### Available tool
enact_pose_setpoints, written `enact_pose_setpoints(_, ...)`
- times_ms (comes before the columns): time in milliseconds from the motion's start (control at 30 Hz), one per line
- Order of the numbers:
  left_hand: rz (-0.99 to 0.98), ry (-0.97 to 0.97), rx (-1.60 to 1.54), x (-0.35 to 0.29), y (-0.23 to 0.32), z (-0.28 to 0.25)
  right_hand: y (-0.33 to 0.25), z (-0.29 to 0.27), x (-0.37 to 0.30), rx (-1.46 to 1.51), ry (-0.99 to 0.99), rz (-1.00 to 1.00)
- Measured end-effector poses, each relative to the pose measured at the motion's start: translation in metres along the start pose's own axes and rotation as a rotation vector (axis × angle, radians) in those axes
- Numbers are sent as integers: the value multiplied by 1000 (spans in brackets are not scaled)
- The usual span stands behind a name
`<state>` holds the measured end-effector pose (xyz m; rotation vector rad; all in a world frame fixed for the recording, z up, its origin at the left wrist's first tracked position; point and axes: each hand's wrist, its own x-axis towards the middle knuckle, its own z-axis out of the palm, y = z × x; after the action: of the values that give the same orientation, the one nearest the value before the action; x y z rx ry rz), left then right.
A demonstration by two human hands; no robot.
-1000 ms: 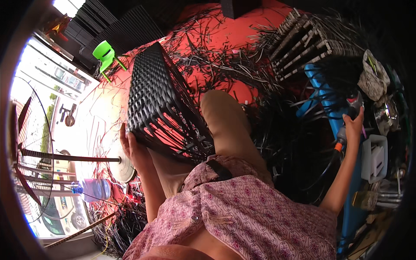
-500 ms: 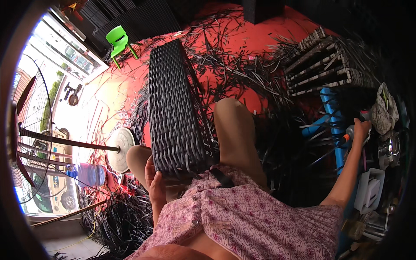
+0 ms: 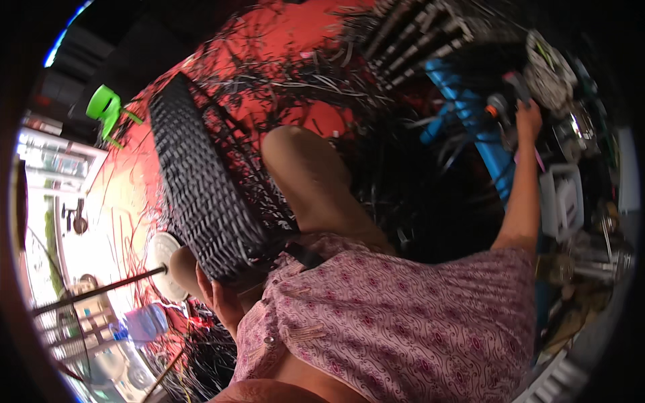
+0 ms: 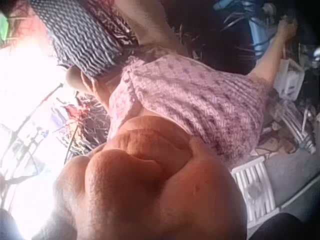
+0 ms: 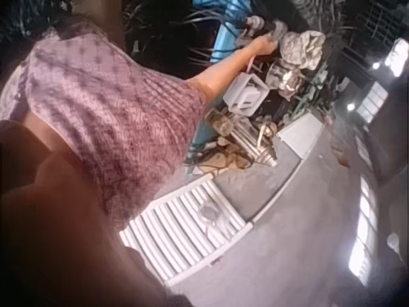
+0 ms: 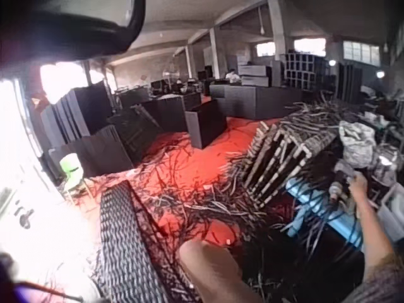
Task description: The person repairs a black woven chair by first adjusting the woven strands, then using a power drill to secure the frame, and finally trimming excess strands with scissors.
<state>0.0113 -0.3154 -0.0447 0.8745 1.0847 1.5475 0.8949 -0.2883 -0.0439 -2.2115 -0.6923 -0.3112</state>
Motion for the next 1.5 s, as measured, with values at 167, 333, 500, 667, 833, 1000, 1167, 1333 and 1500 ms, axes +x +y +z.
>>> enact_pose_setpoints(167, 4, -35, 26, -4, -6, -12, -22, -50, -56, 31, 89, 74)
enact_pose_setpoints(333, 20, -95, -31, 2, -2, -24, 34, -70, -65, 507, 25, 276)
enact_pose_setpoints(500, 93, -135, -112, 9, -16, -19, 75, -63, -62, -10, -90, 101)
enact_pose_setpoints(667, 57, -41, -117, -9, -5, -21, -11, -47, -67, -121, -305, 274)
enact_pose_setpoints(833, 51, -15, -90, -9, -19, -39, -2, -37, -65, -273, -276, 219)
enact_pose_setpoints(1000, 0, -68, -113, 6, -30, -33, 97, -37, -41, -301, -163, 162)
enact_pose_setpoints(1167, 69, -61, -122, -8, -16, -37, -42, -63, -92, -360, -363, 173)
enact_pose_setpoints(1333, 72, -70, -139, -5, -20, -32, -10, -58, -87, -489, -192, -21)
enact_pose_setpoints(1500, 94, -49, -127, -7, -22, -36, -15, -56, -100, -736, -19, -184)
